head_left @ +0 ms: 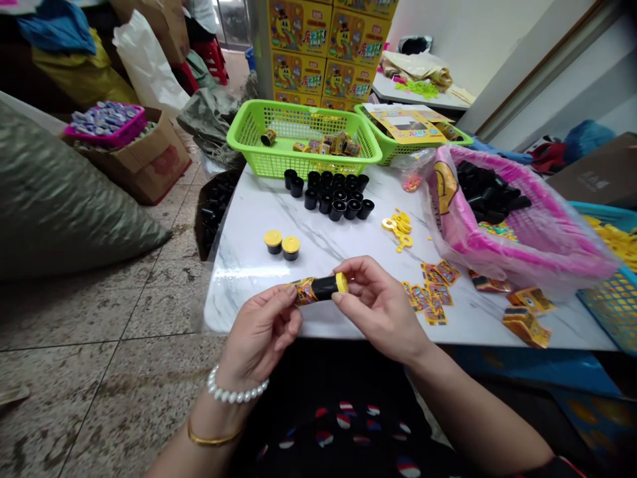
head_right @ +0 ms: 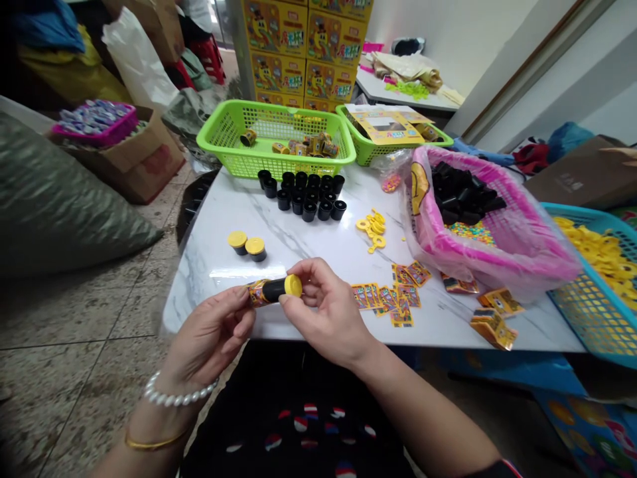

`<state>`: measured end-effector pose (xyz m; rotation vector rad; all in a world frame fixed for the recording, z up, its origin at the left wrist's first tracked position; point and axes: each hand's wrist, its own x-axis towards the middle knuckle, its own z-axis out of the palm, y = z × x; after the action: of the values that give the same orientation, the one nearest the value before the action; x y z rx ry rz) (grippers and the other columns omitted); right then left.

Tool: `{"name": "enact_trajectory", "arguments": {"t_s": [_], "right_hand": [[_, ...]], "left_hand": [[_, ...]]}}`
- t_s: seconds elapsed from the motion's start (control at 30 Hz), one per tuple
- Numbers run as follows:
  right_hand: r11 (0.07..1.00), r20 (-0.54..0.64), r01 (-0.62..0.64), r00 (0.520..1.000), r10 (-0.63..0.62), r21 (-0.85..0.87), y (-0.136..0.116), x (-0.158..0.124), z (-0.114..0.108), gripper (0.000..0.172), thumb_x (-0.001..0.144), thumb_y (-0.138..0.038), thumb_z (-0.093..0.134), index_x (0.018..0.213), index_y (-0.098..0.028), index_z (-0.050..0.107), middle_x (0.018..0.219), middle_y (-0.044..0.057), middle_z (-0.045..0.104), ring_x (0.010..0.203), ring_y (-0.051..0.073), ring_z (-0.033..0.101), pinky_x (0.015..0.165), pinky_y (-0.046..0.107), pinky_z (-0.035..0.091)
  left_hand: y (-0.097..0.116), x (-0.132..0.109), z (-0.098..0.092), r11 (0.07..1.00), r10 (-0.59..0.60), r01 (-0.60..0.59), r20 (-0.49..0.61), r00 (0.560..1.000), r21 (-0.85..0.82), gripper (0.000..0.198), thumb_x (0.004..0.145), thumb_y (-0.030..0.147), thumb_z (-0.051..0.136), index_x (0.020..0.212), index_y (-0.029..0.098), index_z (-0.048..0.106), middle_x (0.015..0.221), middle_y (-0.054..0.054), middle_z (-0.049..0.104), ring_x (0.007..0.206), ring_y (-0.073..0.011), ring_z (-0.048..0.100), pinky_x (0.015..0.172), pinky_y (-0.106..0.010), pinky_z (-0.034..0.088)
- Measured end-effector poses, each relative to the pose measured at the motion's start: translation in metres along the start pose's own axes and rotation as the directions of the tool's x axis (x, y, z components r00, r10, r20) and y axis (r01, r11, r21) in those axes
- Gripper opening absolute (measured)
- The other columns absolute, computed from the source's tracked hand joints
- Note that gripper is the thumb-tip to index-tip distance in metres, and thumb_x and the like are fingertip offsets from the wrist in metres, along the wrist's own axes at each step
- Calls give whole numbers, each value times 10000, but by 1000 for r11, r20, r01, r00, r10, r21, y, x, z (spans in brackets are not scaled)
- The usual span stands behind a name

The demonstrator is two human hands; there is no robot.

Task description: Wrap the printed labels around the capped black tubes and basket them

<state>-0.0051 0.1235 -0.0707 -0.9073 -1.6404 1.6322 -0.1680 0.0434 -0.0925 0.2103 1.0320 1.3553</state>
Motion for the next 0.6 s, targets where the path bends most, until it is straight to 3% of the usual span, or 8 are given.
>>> {"name": "enact_trajectory", "arguments": {"t_s": [0.23,0.43,0.53,0.6], "right_hand": [[998,14,-29,1000,28,64,0,-1,-1,262,756,-146,683,979,-209,560,814,-21,619,723,94,622,627,180,491],[991,52,-1,999,-6,133,4,0,2,237,794,-163,699,997,-213,588,985,28,681,826,134,692,743,241,556],[991,-8,57,998,-57,122,9,-3,-2,249,784,-177,746,993,-227,619,1011,21,684,909,141,689,846,255,554],[989,-33,98,995,-95,112,10,-5,-6,282,782,-175,763,1026,-242,640,1043,20,682,958,148,681,905,275,547]], "left_hand": [[2,-1,1,1000,2,-2,-9,1000,-9,298,730,358,813,828,116,670,424,37,541,304,-7,328,299,-88,202],[-6,-4,0,998,35,-34,-14,999,55,293,760,384,787,838,118,693,419,36,527,320,-6,311,320,-99,186],[-15,-8,-1,962,232,-212,-102,967,173,274,793,348,772,962,139,716,526,22,592,392,-15,391,372,-98,285],[-17,-10,-3,880,438,-387,-156,885,275,363,781,275,794,1122,206,689,743,6,666,527,-33,512,502,-109,431]]}}
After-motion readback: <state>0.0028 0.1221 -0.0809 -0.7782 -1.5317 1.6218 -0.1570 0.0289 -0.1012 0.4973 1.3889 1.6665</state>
